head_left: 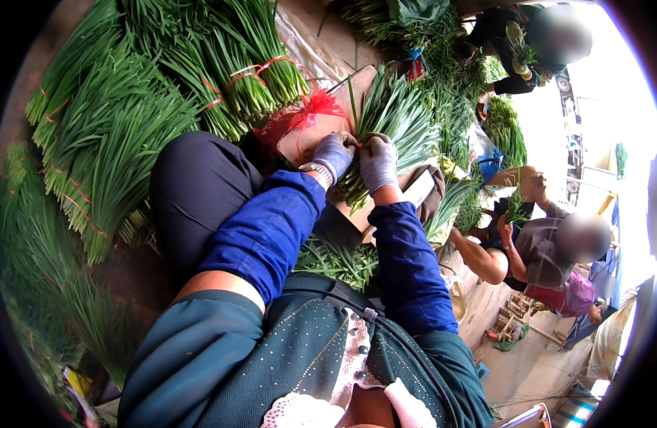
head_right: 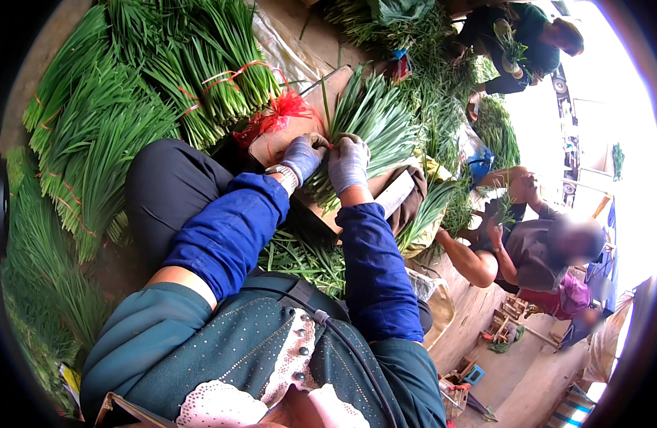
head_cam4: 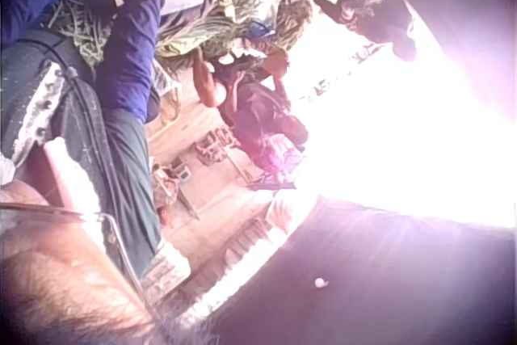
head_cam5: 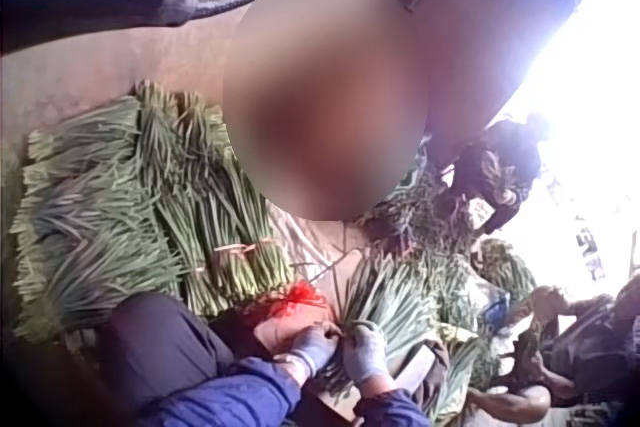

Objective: The person gathers stalks of green leaves, aligns them into a bunch, and secures the bundle with a red tie while using a knife on a wooden block to trim the stems.

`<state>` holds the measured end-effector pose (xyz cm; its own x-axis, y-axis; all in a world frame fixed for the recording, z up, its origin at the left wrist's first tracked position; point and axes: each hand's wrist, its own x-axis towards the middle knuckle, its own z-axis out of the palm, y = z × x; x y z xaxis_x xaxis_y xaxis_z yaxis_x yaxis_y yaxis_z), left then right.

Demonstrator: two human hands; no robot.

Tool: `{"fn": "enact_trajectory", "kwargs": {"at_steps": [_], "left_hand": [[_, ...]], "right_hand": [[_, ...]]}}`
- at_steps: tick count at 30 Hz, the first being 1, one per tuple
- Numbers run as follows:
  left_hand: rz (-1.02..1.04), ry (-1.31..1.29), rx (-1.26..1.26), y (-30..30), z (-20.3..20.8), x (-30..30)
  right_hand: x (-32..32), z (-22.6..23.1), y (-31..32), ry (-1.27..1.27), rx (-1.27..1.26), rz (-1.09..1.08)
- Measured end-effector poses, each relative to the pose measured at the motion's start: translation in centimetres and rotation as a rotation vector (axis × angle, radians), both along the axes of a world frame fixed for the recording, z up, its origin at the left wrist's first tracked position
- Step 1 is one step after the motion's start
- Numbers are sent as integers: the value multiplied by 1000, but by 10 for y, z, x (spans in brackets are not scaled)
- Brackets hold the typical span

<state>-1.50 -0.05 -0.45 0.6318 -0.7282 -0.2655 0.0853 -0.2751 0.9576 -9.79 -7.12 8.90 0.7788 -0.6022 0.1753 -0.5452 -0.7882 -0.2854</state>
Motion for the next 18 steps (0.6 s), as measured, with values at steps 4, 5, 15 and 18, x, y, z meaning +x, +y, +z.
{"fn": "enact_trajectory", "kwargs": {"at_steps": [4, 5, 15, 18], "left_hand": [[-58, 15, 45, 3, 13, 6], [-68, 10, 69, 4, 18, 8], [10, -92, 73, 2, 10, 5], [11, -81, 77, 2, 11, 3]], "right_hand": [[-2, -4, 0, 20, 39, -32], [-1, -4, 0, 15, 49, -34], [5, 6, 4, 48, -52, 11], [5, 6, 5, 32, 11, -23]]}}
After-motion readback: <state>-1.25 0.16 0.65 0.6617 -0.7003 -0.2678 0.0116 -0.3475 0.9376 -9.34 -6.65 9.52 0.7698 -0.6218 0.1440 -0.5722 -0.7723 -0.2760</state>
